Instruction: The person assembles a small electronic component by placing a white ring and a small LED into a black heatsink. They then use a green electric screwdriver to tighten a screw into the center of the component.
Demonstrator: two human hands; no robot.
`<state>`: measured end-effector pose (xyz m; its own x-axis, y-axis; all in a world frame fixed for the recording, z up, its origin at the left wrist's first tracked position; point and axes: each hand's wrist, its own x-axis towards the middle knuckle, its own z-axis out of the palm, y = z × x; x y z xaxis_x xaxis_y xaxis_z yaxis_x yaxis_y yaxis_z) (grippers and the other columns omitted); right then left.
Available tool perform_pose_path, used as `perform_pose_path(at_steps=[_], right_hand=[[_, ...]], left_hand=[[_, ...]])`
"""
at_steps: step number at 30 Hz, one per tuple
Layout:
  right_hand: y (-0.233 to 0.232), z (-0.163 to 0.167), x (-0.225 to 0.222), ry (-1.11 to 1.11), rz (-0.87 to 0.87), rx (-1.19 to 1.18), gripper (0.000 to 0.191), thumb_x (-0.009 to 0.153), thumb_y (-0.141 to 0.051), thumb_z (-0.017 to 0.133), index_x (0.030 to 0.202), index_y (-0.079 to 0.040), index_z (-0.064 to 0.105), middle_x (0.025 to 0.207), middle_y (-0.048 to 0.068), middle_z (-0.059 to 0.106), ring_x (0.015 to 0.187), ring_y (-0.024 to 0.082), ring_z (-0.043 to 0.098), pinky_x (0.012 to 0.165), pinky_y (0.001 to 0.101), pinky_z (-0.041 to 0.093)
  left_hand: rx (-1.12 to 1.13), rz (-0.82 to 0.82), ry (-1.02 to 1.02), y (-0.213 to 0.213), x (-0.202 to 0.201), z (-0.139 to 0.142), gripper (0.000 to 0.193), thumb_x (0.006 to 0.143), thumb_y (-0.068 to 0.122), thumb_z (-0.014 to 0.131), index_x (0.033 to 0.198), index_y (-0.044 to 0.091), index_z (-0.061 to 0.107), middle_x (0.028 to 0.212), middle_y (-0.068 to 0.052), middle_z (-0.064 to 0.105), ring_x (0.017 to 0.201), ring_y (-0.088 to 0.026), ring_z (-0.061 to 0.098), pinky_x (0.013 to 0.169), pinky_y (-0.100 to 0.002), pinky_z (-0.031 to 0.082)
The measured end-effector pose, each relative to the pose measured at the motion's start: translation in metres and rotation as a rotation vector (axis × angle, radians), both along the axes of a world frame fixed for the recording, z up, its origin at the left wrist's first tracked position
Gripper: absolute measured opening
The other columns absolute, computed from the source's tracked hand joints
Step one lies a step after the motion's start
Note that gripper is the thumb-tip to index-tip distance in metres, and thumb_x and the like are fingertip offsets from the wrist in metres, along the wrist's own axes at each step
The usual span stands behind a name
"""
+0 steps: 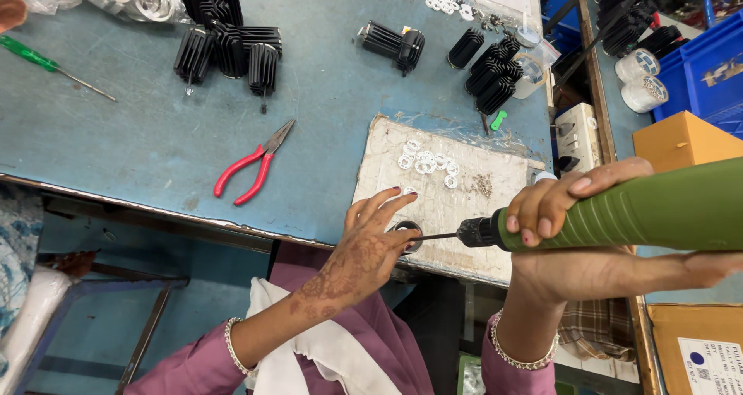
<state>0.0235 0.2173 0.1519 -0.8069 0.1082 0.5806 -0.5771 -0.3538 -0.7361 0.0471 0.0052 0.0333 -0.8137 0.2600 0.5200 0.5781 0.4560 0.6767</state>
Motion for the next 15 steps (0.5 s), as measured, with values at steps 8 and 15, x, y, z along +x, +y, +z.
perform_pose_path(at_steps=[8,15], right_hand=[[0.005,0.0,-0.004,0.005,0.033,-0.007,0.098,0.086,-0.09,0.013,0.083,0.002,0.044,0.057,0.013,0.038,0.045,0.021,0.04,0.046,0.0359,0.038],[0.008,0.009,-0.009,-0.018,0.11,0.027,0.097,0.081,-0.093,0.017,0.085,0.0,0.045,0.053,0.011,0.038,0.042,0.019,0.04,0.043,0.0338,0.038]], left_hand=[[0.045,-0.103,-0.172,-0.006,-0.01,0.005,0.014,0.089,0.015,0.072,0.1,0.012,0.081,0.151,-0.007,0.049,0.149,-0.027,0.03,0.12,-0.047,0.021],[0.088,-0.109,-0.259,-0.009,-0.019,0.004,0.006,0.079,0.02,0.083,0.084,0.016,0.084,0.145,0.001,0.056,0.144,-0.023,0.04,0.121,-0.045,0.024]])
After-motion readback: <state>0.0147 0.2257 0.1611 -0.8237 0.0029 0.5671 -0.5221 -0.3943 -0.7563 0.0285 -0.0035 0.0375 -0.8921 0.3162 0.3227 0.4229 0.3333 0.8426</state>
